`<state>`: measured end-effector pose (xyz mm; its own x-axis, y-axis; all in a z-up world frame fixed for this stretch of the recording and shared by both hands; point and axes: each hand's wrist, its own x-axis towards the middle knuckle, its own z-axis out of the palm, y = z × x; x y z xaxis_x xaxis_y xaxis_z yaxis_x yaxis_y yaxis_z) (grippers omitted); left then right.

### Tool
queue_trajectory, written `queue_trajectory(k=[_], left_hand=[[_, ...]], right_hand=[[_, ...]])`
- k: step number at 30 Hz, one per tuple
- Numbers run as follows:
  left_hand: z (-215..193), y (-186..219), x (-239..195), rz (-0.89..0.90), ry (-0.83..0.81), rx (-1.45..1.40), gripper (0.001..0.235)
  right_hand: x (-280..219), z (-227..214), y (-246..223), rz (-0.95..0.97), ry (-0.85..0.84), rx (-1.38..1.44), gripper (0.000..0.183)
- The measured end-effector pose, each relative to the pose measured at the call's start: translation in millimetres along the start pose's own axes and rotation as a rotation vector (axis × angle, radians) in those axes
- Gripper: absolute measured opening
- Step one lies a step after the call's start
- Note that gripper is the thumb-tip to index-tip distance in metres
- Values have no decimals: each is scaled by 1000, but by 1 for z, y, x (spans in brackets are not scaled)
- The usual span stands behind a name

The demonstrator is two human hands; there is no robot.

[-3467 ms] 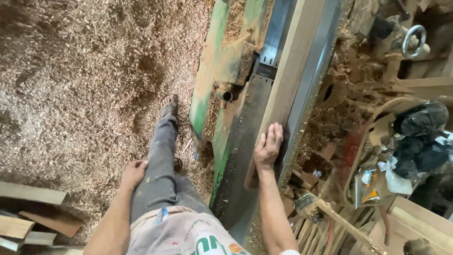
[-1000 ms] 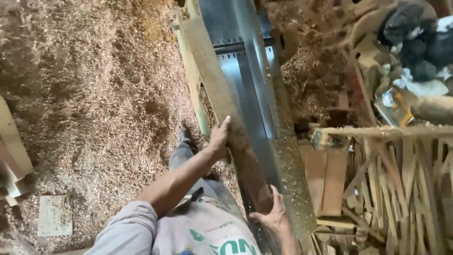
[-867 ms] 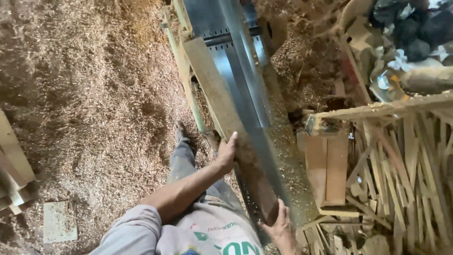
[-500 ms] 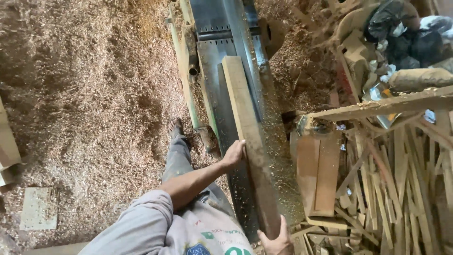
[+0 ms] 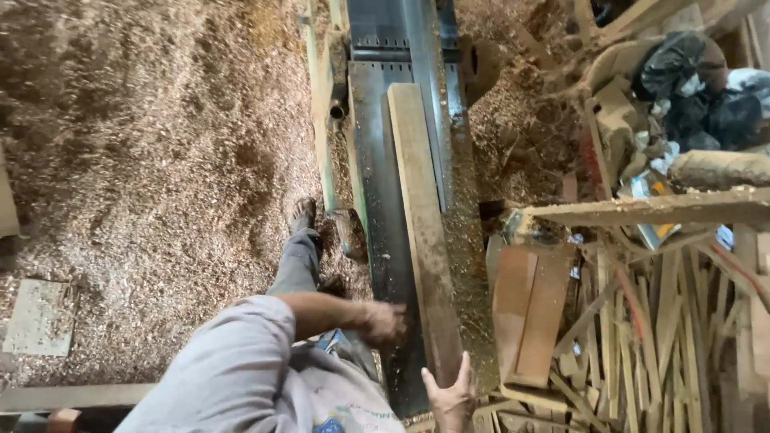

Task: The person is using a jointer machine to flatten and square the edges of several wooden boards in a workshop.

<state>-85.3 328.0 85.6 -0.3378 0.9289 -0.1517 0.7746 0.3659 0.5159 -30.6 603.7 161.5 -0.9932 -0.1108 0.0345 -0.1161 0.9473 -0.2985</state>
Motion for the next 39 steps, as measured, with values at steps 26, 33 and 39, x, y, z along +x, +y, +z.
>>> queue_trajectory(k=[26, 33, 39], left_hand=[[-156, -101, -24, -1072, 222, -192, 88], [-163, -127, -32, -1101, 188, -200, 79], [-174, -151, -44, -1123, 152, -138, 72]], right_hand=[[54, 72, -1, -753, 16, 57, 55], [78, 72, -20, -781, 16, 52, 45], [101, 83, -37, -774, 26, 77, 45]])
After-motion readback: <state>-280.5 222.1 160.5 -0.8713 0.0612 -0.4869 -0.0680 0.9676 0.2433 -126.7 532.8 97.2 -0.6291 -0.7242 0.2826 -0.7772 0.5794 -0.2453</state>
